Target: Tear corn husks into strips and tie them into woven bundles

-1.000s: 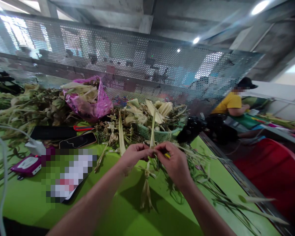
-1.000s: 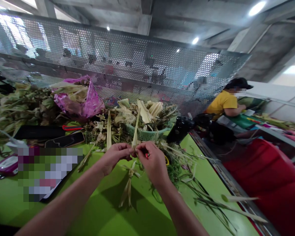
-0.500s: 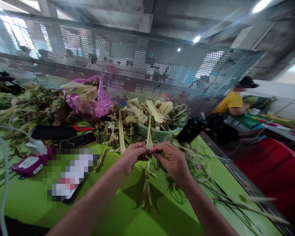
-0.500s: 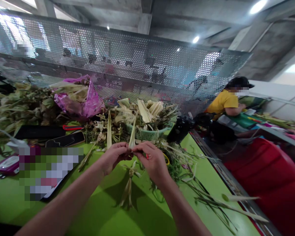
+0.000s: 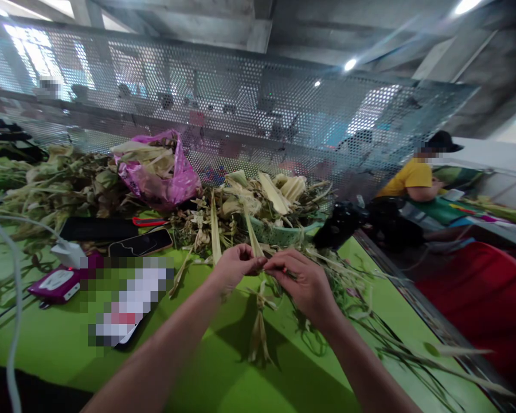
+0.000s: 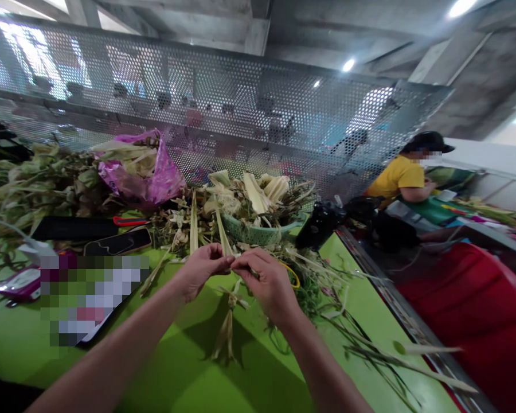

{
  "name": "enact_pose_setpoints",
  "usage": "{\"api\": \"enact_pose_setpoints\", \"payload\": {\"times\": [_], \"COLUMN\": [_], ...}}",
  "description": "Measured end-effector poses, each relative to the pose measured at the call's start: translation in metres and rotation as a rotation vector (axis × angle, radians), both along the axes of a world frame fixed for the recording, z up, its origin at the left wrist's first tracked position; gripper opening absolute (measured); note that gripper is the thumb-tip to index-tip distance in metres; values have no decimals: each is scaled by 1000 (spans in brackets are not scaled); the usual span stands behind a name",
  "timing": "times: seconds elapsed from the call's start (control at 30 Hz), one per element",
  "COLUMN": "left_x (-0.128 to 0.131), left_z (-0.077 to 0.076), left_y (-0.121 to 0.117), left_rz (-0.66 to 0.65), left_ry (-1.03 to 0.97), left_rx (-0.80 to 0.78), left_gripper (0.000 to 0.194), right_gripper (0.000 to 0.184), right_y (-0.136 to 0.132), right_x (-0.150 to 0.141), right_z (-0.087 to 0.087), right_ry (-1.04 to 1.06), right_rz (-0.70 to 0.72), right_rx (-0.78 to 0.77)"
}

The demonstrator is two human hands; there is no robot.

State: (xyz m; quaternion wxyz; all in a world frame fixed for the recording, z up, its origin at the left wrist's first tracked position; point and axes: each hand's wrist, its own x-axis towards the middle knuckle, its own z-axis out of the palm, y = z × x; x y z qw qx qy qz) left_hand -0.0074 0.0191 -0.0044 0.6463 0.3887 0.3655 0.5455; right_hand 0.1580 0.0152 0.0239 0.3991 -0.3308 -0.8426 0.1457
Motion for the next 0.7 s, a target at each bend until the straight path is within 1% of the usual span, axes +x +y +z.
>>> {"api": "enact_pose_setpoints", "payload": {"times": [0.2, 0.33, 0.43, 0.57, 0.7], "left_x": [-4, -5, -5, -3, -2], "left_z": [3, 2, 1, 1, 0], "left_y": [1, 2, 2, 2, 3], "left_rz": [-8, 20, 12, -11, 18], "left_ry": [-8, -7, -13, -29, -27], "left_rx": [15, 48, 39, -11, -13], "left_gripper": [41, 33, 32, 35, 35], "right_gripper": [4, 4, 4, 4, 7], "right_y": [3, 5, 5, 3, 0], "right_x": [1, 3, 3, 4, 3], "right_z": [2, -1, -1, 2, 7], "right_ry": [37, 32, 24, -30, -72], "right_rz": [-58, -64, -63, -26, 37], "right_rx": [-43, -68, -70, -74, -78]}}
